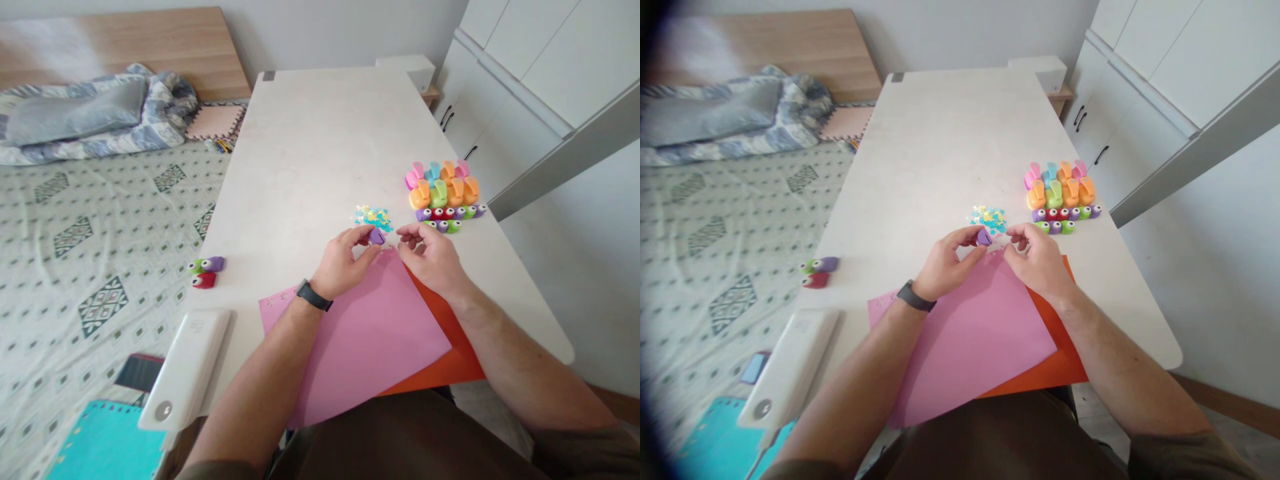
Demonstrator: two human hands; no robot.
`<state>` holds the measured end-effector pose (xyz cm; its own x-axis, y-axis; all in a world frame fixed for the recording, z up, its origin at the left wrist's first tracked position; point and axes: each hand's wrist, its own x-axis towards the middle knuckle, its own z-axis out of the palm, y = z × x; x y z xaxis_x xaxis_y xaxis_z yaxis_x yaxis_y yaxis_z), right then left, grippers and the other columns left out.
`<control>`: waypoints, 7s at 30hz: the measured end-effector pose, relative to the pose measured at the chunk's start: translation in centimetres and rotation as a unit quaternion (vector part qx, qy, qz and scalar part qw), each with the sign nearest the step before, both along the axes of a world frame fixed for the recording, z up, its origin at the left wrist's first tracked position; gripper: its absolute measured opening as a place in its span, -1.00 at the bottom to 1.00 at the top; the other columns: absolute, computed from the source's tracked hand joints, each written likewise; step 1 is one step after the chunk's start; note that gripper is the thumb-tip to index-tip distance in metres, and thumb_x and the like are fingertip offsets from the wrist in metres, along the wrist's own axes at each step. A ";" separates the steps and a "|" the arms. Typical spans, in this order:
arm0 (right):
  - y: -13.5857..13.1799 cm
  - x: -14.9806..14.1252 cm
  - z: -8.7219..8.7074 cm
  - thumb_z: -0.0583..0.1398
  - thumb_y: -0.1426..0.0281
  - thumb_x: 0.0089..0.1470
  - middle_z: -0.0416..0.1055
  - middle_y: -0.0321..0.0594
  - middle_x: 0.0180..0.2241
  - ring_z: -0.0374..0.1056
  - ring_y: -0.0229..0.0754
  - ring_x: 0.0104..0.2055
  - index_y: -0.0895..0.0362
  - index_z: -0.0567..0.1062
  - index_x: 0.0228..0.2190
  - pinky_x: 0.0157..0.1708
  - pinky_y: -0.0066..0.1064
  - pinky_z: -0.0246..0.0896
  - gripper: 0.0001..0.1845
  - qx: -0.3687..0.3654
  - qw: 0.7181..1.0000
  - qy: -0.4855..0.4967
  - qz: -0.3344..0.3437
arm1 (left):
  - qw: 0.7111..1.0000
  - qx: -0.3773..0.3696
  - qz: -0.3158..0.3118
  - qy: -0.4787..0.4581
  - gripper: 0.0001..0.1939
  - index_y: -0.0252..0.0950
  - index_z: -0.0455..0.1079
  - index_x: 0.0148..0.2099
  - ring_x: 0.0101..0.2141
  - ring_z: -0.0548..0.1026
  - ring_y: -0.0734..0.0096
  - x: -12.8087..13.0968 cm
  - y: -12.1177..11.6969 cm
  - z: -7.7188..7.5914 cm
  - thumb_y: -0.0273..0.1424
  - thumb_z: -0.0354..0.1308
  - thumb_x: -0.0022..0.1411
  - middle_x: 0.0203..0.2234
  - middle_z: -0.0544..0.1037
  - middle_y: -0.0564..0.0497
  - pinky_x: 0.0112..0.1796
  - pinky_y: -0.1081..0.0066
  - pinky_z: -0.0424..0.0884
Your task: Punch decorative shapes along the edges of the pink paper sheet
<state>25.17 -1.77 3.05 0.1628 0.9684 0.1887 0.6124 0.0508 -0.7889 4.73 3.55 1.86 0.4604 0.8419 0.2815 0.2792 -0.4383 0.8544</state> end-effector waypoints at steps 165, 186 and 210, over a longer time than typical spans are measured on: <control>-0.8 -0.3 0.9 0.32 0.25 0.20 0.54 -0.20 -0.28 0.43 -0.19 -0.38 0.07 0.57 -0.22 -0.44 -0.36 0.33 -0.83 0.040 0.986 0.134 0.090 | 0.981 -0.158 -0.093 -0.060 -0.66 -0.39 0.47 0.08 -0.24 0.56 0.39 0.4 -0.9 1.4 -0.30 0.22 0.34 -0.17 0.63 -0.12 -0.16 0.39 0.49; -0.5 0.1 0.6 0.31 0.28 0.21 0.57 -0.16 -0.25 0.48 -0.12 -0.29 0.08 0.60 -0.21 -0.43 -0.36 0.39 -0.84 0.038 0.986 0.125 0.100 | 0.989 -0.126 -0.073 -0.033 -0.70 -0.37 0.51 0.00 -0.31 0.54 0.42 0.4 -0.9 1.6 -0.31 0.24 0.30 -0.28 0.63 -0.07 -0.21 0.41 0.48; -0.1 0.2 -0.4 0.27 0.36 0.14 0.43 -0.30 -0.41 0.34 -0.28 -0.48 0.07 0.47 -0.26 -0.50 -0.44 0.32 -0.90 -0.032 0.984 0.134 0.113 | 0.994 -0.090 -0.064 -0.002 -0.76 -0.35 0.53 -0.06 -0.37 0.48 0.50 0.5 -1.0 1.7 -0.45 0.19 0.22 -0.35 0.60 0.01 -0.28 0.48 0.44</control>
